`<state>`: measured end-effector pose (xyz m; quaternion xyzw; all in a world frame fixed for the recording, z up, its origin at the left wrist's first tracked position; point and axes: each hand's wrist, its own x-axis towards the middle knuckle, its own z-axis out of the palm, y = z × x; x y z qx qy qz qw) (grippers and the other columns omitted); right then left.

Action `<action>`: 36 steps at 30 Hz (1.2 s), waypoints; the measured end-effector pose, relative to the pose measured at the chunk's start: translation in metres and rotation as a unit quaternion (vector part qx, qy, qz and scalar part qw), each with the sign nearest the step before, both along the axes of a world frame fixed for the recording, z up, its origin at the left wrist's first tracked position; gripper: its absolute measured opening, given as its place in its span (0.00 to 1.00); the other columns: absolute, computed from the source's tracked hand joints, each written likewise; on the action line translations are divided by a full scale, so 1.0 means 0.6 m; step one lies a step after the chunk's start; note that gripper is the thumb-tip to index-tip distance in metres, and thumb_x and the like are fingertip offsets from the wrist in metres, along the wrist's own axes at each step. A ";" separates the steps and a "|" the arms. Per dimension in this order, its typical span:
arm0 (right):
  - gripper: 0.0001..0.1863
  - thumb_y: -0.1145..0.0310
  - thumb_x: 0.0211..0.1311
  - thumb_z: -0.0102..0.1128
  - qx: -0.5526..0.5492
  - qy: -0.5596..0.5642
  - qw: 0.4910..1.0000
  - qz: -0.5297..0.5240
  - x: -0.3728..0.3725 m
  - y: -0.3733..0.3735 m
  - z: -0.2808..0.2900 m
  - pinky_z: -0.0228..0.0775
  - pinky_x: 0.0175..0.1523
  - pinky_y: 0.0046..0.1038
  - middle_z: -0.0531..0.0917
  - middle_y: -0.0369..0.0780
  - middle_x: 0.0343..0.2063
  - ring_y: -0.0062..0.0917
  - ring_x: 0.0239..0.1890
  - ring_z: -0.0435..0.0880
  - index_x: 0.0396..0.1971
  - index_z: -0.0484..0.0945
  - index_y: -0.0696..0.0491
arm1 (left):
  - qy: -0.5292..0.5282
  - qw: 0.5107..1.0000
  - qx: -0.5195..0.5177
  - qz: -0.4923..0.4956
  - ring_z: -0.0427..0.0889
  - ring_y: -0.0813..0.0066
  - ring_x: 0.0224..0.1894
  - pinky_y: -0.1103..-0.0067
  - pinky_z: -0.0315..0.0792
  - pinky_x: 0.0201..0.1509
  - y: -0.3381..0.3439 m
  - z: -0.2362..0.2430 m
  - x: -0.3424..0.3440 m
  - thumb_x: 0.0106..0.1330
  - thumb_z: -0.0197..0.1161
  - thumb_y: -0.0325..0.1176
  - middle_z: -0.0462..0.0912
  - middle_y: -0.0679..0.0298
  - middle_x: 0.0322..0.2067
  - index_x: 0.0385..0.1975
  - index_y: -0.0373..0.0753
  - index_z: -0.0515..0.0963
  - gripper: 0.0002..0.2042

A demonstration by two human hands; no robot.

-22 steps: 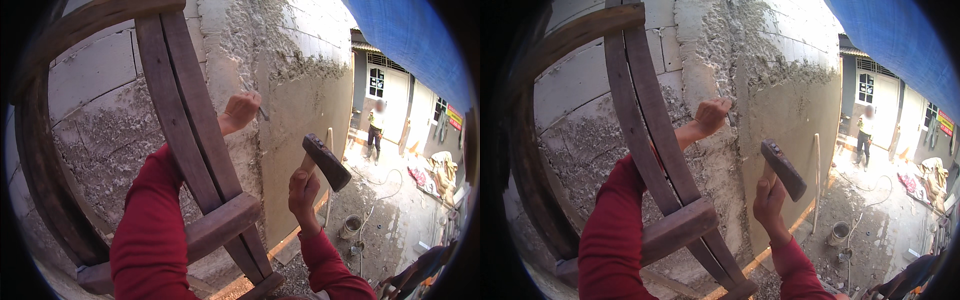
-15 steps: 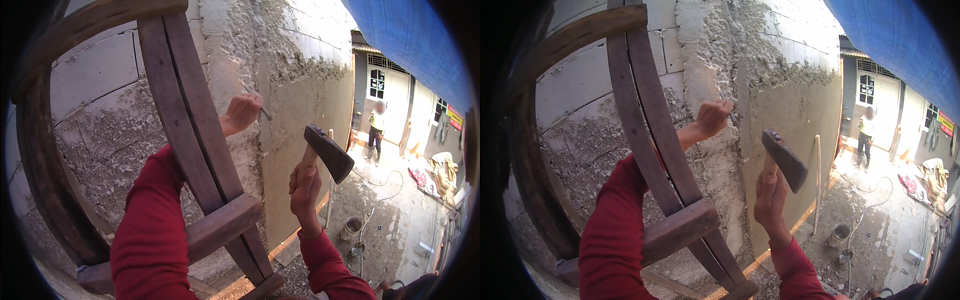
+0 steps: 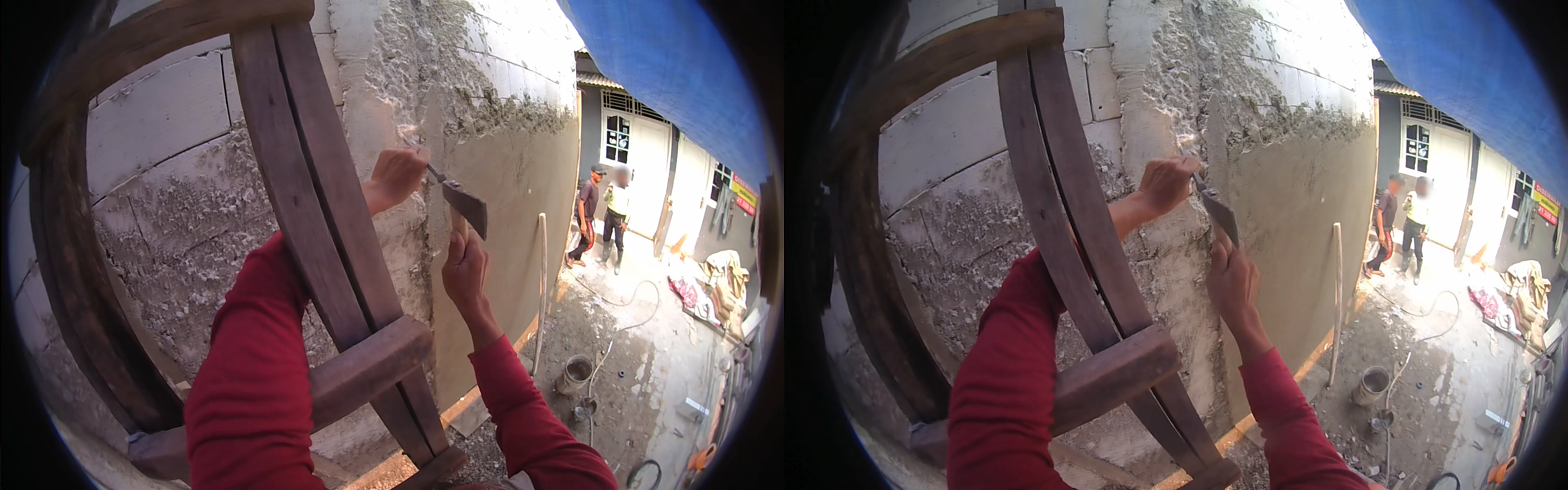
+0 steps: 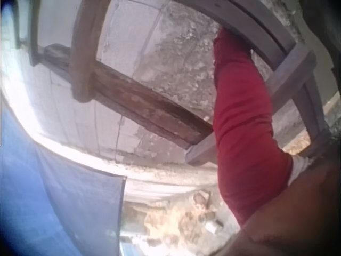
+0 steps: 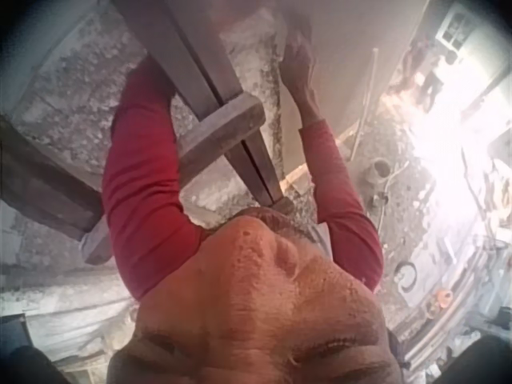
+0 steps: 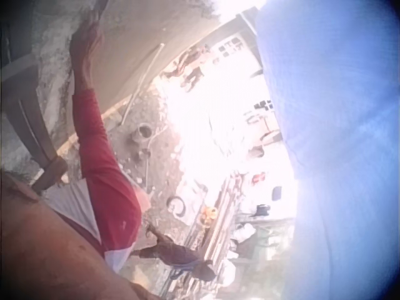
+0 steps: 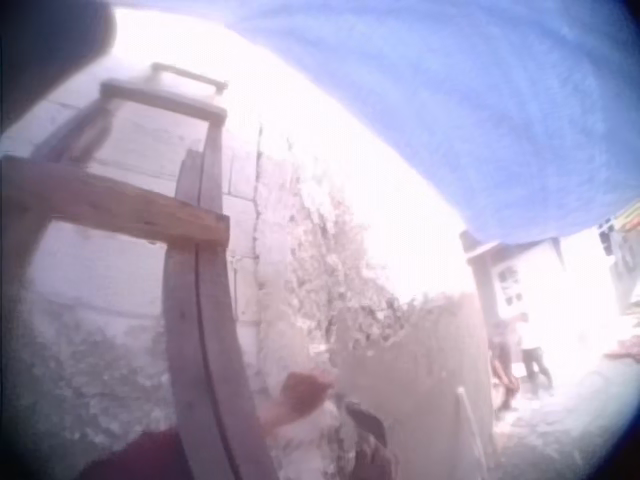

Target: The person uses a hammer to drive nails into a concrete wall while standing on a wooden ladder. The person repeatedly positions a nail against the wall and strikes it with the hammer to secure it in place.

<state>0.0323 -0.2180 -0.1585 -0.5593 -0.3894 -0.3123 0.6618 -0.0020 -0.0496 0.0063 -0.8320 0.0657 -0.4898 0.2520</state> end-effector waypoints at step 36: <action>0.03 0.72 0.62 0.57 -0.048 -0.083 0.993 -0.067 -0.026 -0.009 0.034 0.69 0.26 0.40 0.81 0.45 0.22 0.38 0.18 0.80 0.30 0.77 0.53 | 0.016 1.000 0.000 0.005 0.86 0.56 0.34 0.65 0.78 0.35 0.010 0.006 -0.017 0.52 0.59 0.21 0.83 0.56 0.27 0.30 0.40 0.76 0.07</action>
